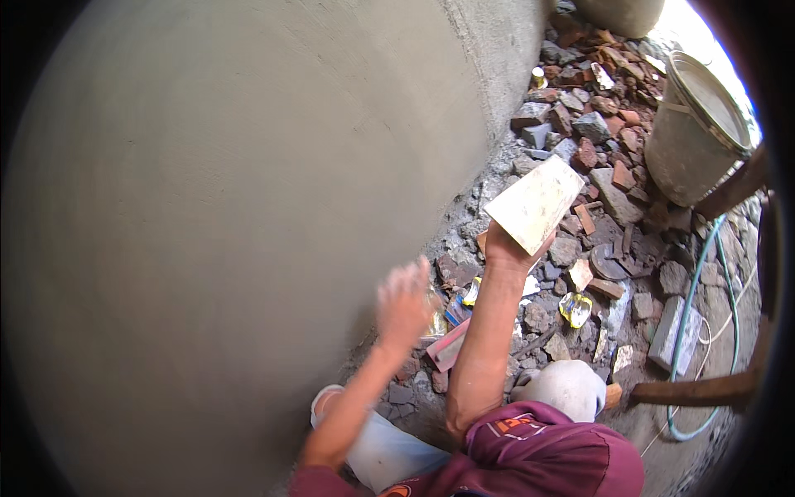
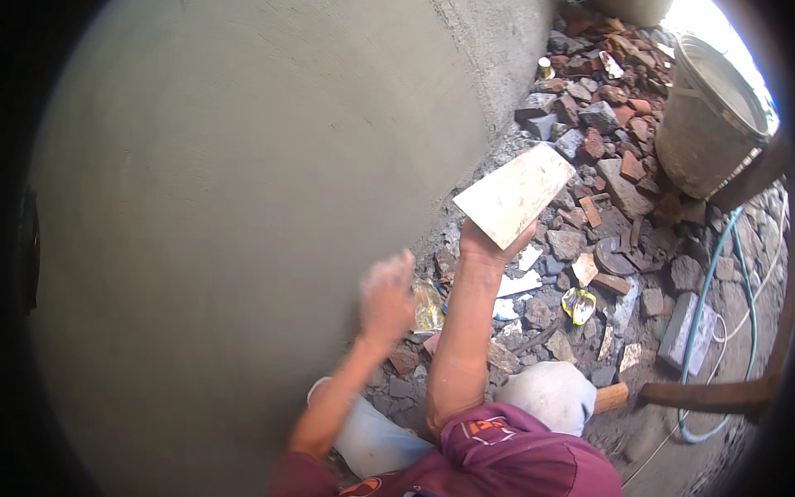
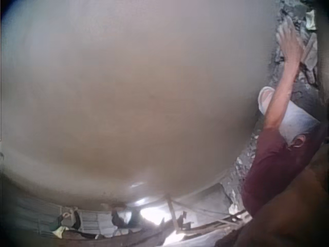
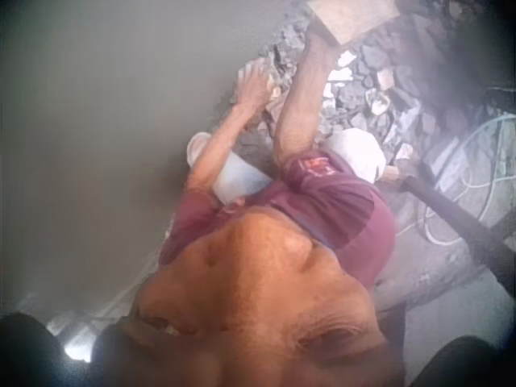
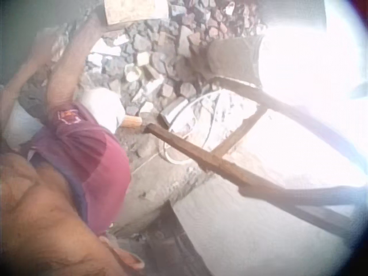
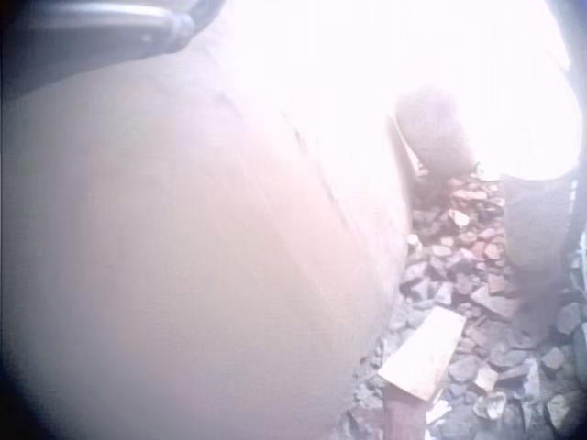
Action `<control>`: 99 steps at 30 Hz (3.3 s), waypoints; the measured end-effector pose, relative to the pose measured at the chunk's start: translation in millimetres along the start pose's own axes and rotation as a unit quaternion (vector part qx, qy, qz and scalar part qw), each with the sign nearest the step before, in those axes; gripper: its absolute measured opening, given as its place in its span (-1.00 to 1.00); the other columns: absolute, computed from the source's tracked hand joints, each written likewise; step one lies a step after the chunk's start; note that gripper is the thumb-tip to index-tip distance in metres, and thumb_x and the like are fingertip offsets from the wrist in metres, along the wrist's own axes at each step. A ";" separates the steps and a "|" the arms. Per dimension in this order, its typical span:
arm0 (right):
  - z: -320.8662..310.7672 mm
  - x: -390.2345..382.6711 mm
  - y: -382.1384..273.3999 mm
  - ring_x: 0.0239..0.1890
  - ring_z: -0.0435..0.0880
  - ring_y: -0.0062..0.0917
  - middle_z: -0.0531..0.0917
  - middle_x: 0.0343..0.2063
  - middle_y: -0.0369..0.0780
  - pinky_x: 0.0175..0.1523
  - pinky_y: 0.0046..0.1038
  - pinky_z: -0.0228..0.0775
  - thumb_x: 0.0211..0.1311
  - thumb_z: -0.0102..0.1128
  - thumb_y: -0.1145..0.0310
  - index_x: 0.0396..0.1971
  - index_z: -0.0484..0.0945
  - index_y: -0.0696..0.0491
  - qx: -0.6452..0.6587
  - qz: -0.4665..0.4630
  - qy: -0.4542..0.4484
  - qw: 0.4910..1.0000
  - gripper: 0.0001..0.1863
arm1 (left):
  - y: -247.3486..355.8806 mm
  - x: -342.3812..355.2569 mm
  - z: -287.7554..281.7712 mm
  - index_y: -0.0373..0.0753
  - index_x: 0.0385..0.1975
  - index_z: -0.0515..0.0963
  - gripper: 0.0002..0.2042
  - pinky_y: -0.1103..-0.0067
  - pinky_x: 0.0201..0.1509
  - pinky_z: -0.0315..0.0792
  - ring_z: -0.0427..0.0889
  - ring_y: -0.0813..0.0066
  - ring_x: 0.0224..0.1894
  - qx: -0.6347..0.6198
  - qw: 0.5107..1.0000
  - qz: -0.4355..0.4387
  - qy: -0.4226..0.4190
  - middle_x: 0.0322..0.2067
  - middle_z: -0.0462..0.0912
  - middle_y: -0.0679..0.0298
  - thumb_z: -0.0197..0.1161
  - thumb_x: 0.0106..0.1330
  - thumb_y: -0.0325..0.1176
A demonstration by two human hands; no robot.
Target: The person smooths a curved wall surface using a rectangular trowel and a pink float. They repeatedly rub the wall in vertical and horizontal strokes, occasionally switching tools and checking the surface with their hand.
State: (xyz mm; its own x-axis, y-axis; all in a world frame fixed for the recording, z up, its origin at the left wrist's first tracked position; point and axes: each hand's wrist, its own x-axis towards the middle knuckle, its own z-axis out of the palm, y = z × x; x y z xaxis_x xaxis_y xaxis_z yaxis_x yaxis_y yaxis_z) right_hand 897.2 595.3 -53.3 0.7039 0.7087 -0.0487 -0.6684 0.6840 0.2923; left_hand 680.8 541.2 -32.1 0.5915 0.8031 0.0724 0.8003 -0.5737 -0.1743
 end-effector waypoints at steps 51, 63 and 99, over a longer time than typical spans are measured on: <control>55.7 11.9 27.3 -0.05 0.68 -0.40 0.60 -0.01 -0.13 0.01 -0.33 0.62 0.55 -0.08 0.27 0.14 0.41 0.19 -0.230 0.112 0.144 0.956 -0.65 | -41.6 60.1 -180.5 -0.21 0.17 0.52 -0.54 0.18 0.34 0.38 0.48 0.10 0.30 0.068 0.991 0.080 -0.079 0.26 0.48 0.12 0.29 0.35 -0.11; 113.8 16.6 38.7 -0.36 0.60 -0.55 0.66 -0.27 -0.12 -0.26 -0.48 0.48 0.51 0.05 0.14 0.02 0.44 0.31 -0.681 -0.249 -0.129 0.677 -0.54 | 11.6 -43.7 -100.7 -0.30 -0.01 0.60 -0.65 0.27 0.12 0.48 0.61 -0.03 0.05 -0.204 0.967 -0.146 -0.054 -0.04 0.62 0.00 0.30 0.33 -0.20; 225.1 -16.0 259.5 -0.24 0.68 -0.17 0.67 -0.26 -0.05 -0.25 -0.22 0.55 0.29 0.30 0.29 0.16 0.37 0.20 -0.663 -0.376 -0.313 0.568 -0.47 | -206.0 -226.2 -398.1 -0.36 0.15 0.52 -0.59 0.29 -0.01 0.59 0.64 0.07 -0.05 0.429 0.666 -0.278 0.544 -0.10 0.60 0.01 0.28 0.45 -0.21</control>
State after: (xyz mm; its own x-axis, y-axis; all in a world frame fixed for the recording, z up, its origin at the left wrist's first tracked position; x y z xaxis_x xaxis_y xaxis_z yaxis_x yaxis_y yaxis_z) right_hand 766.6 722.5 238.3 0.5807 0.2145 0.7854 0.5744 0.5757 -0.5819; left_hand 421.3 413.6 378.4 0.3219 -0.0069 0.9467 0.8509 0.4407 -0.2861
